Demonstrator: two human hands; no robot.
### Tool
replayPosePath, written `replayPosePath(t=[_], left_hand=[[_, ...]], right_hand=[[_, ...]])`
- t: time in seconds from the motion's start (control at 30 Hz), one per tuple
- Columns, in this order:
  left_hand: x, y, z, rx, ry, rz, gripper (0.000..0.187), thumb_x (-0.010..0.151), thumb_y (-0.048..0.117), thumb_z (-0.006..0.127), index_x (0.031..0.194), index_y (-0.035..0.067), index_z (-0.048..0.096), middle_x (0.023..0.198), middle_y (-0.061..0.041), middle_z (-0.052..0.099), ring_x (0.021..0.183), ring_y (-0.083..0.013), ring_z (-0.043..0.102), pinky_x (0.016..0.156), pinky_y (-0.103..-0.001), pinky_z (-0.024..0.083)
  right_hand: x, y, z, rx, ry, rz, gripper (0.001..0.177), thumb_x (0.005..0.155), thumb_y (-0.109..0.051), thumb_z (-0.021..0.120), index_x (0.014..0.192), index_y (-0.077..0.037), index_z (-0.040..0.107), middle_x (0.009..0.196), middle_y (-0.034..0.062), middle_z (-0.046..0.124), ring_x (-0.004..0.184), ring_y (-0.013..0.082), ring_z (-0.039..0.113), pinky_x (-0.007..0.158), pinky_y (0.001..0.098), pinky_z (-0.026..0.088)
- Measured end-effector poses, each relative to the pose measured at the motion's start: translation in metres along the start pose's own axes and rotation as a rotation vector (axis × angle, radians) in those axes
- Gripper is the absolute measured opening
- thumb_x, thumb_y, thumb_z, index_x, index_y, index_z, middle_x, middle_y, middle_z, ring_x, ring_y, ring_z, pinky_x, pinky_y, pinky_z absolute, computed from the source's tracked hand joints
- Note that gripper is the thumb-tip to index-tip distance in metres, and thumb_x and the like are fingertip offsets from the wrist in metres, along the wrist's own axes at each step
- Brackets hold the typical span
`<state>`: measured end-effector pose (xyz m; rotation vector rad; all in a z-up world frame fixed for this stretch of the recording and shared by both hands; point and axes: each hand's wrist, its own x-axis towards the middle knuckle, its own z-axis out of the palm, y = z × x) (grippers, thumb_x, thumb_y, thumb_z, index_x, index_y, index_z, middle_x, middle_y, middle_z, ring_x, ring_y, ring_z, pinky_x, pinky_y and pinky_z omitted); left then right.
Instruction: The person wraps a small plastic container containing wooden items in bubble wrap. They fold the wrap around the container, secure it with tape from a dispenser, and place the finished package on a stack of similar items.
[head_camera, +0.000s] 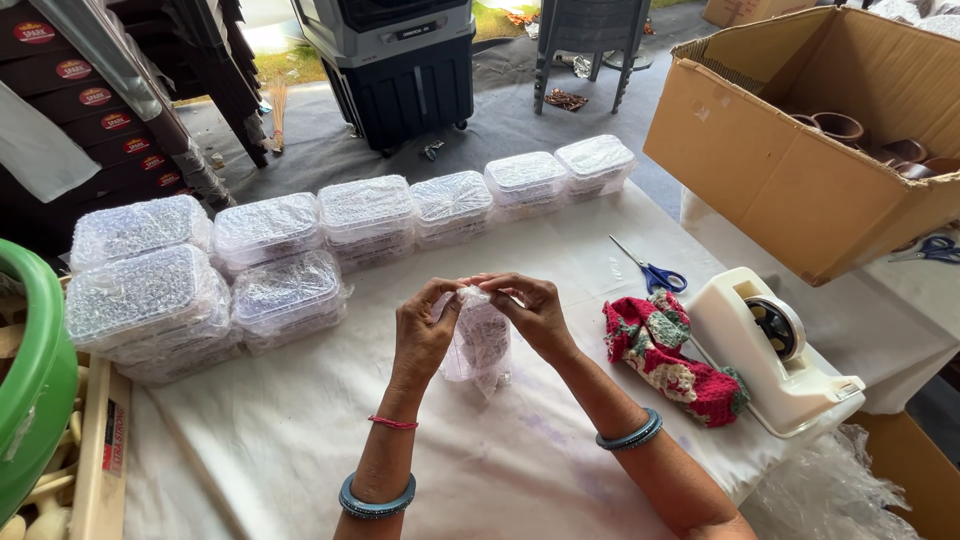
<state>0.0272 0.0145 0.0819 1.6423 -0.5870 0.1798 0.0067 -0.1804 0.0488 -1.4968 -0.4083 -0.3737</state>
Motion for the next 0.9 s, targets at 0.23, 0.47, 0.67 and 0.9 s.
replayPosePath(t=[0.23,0.47,0.67,0.9], left_hand=[[-0.003,0.0,0.002,0.044,0.018,-0.104,0.01,0.096,0.009,0.069,0.105,0.007,0.073,0.104,-0.006,0.081,0.099,-0.0146,0.075,0.087,-0.031,0.059],[-0.003,0.002,0.001,-0.018,0.0,-0.068,0.012,0.096,0.009,0.07,0.107,0.007,0.074,0.109,-0.006,0.08,0.104,-0.0144,0.074,0.091,-0.031,0.059],[-0.002,0.004,0.003,-0.016,0.009,-0.044,0.015,0.095,0.007,0.069,0.109,0.009,0.074,0.113,-0.007,0.08,0.11,-0.0161,0.074,0.095,-0.033,0.059],[-0.006,-0.004,0.006,0.038,0.011,0.005,0.017,0.101,0.006,0.061,0.116,0.01,0.068,0.117,-0.005,0.079,0.114,-0.0179,0.074,0.099,-0.035,0.06]], right_hand=[[-0.003,-0.016,0.014,-0.258,0.101,-0.052,0.011,0.094,-0.012,0.075,0.104,-0.008,0.075,0.114,0.0069,0.079,0.114,0.0179,0.072,0.095,0.0373,0.056],[0.007,-0.049,0.024,-0.452,0.096,-0.03,0.026,0.088,-0.016,0.079,0.112,-0.01,0.07,0.105,0.0045,0.078,0.103,0.0149,0.074,0.09,0.0337,0.057],[0.021,-0.049,0.018,-0.609,-0.064,-0.2,0.013,0.087,-0.007,0.079,0.098,-0.007,0.074,0.099,0.0064,0.07,0.095,0.0209,0.069,0.079,0.0332,0.059],[0.012,-0.036,0.016,-0.635,-0.003,-0.294,0.011,0.088,-0.001,0.077,0.095,-0.006,0.071,0.102,0.0071,0.07,0.097,0.0216,0.07,0.078,0.0339,0.058]])
